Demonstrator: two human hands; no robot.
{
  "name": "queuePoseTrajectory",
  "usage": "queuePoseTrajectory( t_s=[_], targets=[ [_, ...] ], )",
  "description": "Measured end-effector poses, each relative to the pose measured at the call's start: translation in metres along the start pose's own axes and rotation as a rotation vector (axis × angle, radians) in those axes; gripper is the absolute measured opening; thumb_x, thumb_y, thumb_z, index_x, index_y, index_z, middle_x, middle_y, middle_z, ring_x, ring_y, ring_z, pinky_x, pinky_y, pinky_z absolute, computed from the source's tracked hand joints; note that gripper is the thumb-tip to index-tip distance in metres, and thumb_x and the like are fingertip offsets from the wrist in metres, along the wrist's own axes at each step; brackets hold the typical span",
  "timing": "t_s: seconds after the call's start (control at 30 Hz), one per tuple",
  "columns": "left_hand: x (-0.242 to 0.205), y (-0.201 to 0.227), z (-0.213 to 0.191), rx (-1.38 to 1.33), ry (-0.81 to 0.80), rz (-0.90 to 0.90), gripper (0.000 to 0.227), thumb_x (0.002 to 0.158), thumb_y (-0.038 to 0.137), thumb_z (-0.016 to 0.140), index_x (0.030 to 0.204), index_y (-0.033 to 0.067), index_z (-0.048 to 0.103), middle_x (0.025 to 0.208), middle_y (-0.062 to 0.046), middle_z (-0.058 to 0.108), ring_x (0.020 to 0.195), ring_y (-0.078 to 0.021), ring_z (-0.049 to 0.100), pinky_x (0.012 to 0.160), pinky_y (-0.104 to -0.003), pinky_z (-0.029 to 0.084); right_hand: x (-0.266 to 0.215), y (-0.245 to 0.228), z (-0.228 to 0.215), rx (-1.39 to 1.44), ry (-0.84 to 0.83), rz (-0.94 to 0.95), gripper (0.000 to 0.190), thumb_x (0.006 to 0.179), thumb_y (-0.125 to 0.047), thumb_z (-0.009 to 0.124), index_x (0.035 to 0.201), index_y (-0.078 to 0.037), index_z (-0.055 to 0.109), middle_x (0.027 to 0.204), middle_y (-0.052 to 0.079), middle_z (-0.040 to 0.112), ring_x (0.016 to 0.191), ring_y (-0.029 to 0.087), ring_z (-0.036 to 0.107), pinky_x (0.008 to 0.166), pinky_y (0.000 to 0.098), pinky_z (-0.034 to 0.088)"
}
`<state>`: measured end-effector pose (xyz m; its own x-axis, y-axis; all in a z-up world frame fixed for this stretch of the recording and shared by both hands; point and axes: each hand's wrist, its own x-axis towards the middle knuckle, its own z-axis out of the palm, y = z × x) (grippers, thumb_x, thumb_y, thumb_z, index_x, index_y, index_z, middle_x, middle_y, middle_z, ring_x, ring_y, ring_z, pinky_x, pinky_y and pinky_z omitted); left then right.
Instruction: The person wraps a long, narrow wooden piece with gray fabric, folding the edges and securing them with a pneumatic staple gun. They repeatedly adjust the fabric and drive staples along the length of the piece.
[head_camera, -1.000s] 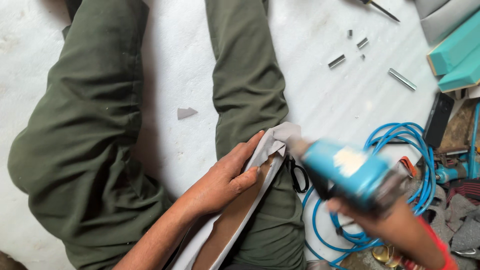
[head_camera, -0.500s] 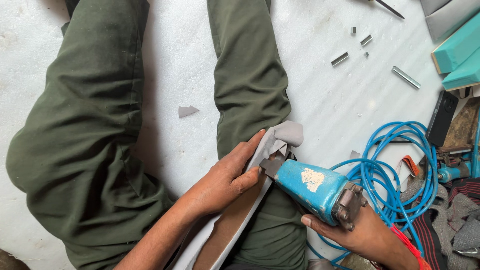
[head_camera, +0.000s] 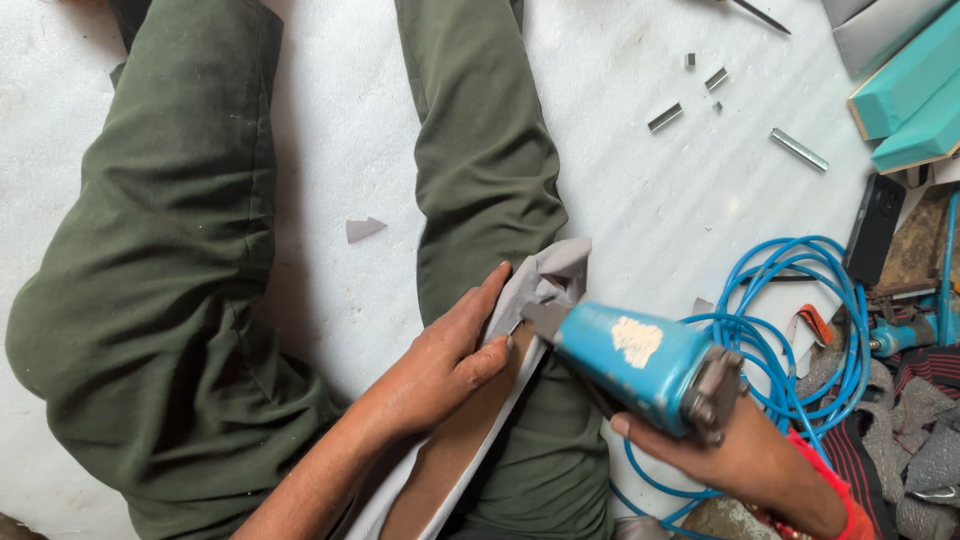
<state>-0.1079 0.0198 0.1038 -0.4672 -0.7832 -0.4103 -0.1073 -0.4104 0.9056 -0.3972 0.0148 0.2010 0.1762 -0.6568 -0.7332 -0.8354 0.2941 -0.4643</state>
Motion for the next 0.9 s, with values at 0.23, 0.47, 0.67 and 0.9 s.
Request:
queuePoseTrajectory(
  t_s=[0.23, 0.47, 0.67, 0.9],
  targets=[
    [0.002, 0.007, -0.002, -0.014, -0.005, -0.015, 0.077, 0.092, 0.027, 0.051, 0.161, 0.0093, 0.021, 0.14, -0.016, 0.054, 0.131, -0.0296, 0.055, 0.111, -0.039, 0.042, 0.014, -0.003, -0.002, -0.024, 0.009, 0.175, 0.063, 0.07, -0.039, 0.088, 0.121, -0.008, 0.067, 0.103, 0.012, 0.072, 0.091, 0.023, 0.071, 0.078, 0.0368, 0.061],
    [0.004, 0.009, -0.002, 0.009, -0.013, -0.043, 0.077, 0.092, 0.027, 0.051, 0.161, 0.0116, 0.022, 0.138, -0.015, 0.055, 0.128, -0.0298, 0.056, 0.109, -0.04, 0.042, 0.021, -0.007, -0.005, -0.126, -0.064, 0.108, 0.055, 0.074, -0.041, 0.087, 0.117, -0.011, 0.071, 0.101, 0.007, 0.076, 0.093, 0.017, 0.074, 0.083, 0.0334, 0.059],
    [0.001, 0.008, -0.004, -0.011, 0.014, 0.028, 0.073, 0.094, 0.023, 0.051, 0.16, 0.0068, 0.024, 0.153, -0.019, 0.047, 0.141, -0.0307, 0.048, 0.115, -0.04, 0.037, 0.011, 0.01, -0.015, -0.03, 0.033, -0.007, 0.057, 0.07, -0.033, 0.088, 0.117, -0.007, 0.069, 0.105, 0.008, 0.072, 0.095, 0.02, 0.07, 0.084, 0.0342, 0.058],
    [-0.013, 0.008, -0.025, -0.03, 0.058, -0.04, 0.084, 0.091, 0.036, 0.06, 0.161, 0.0062, 0.022, 0.161, -0.02, 0.038, 0.149, -0.0295, 0.038, 0.118, -0.038, 0.031, 0.065, 0.047, -0.035, 0.083, 0.403, -0.14, 0.067, 0.073, -0.022, 0.084, 0.133, -0.005, 0.058, 0.107, 0.013, 0.073, 0.096, 0.025, 0.069, 0.085, 0.0398, 0.055]
  ],
)
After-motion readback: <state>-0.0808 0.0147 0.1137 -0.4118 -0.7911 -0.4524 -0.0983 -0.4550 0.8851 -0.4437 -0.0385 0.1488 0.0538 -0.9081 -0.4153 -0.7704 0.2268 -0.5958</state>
